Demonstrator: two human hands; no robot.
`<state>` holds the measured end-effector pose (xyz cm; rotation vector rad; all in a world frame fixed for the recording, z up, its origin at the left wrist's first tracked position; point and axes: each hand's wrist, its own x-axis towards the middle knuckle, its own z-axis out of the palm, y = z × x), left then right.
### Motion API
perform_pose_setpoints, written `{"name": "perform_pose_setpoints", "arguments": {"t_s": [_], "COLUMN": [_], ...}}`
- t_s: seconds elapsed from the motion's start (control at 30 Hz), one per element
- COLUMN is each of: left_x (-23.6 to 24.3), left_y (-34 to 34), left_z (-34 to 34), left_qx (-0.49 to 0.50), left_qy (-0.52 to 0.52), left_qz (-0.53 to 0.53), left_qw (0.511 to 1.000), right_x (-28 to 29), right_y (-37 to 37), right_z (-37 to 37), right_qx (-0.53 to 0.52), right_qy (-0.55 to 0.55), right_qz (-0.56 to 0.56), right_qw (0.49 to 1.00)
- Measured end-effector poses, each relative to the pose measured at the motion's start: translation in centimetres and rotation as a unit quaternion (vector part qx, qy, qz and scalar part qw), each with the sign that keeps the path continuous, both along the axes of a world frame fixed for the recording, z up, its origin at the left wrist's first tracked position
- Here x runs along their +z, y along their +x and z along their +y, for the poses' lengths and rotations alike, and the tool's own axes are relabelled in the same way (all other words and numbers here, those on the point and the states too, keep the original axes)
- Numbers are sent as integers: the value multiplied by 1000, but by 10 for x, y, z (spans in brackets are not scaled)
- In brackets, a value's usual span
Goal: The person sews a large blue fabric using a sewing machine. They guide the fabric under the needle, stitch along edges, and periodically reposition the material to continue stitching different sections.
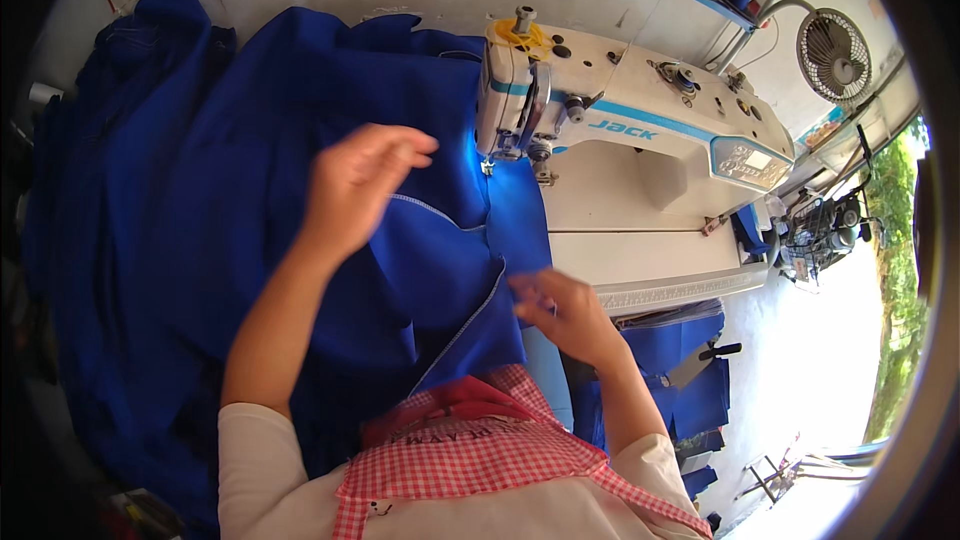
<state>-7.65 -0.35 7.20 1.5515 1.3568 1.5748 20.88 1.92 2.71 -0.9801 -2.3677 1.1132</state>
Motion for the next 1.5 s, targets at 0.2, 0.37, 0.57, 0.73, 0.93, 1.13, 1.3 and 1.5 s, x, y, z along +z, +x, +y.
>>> {"name": "perform_pose_setpoints", "arguments": {"t_s": [0.2,0.37,0.57,0.73,0.93,1.13,1.3,1.5], "left_x": [-113,-118,-98,-97,-115,-117,-120,-120], "left_y": [78,54,42,74,114,126,125,125], "left_z": [25,-6,-1,-22,-39,-39,-38,-38], "left_qx": [15,-22,-170,-116,32,60,66,66], "left_qy": [-129,9,-31,-66,-60,-63,-62,-43], "left_qz": [37,350,530,512,462,441,451,448], "left_qw": [991,936,830,849,884,893,888,890], "right_x": [-57,-68,-48,-63,-60,-62,-41,-54], "right_y": [-46,-47,-49,-63,-83,-88,-90,-100], "right_z": [14,2,38,109,126,104,73,75], "right_qx": [-90,-107,-154,-145,-106,-213,-260,-297], "right_qy": [216,202,-43,52,12,89,68,178], "right_qz": [65,136,109,70,1,-113,-158,-165], "right_qw": [970,964,981,986,994,966,950,924]}}
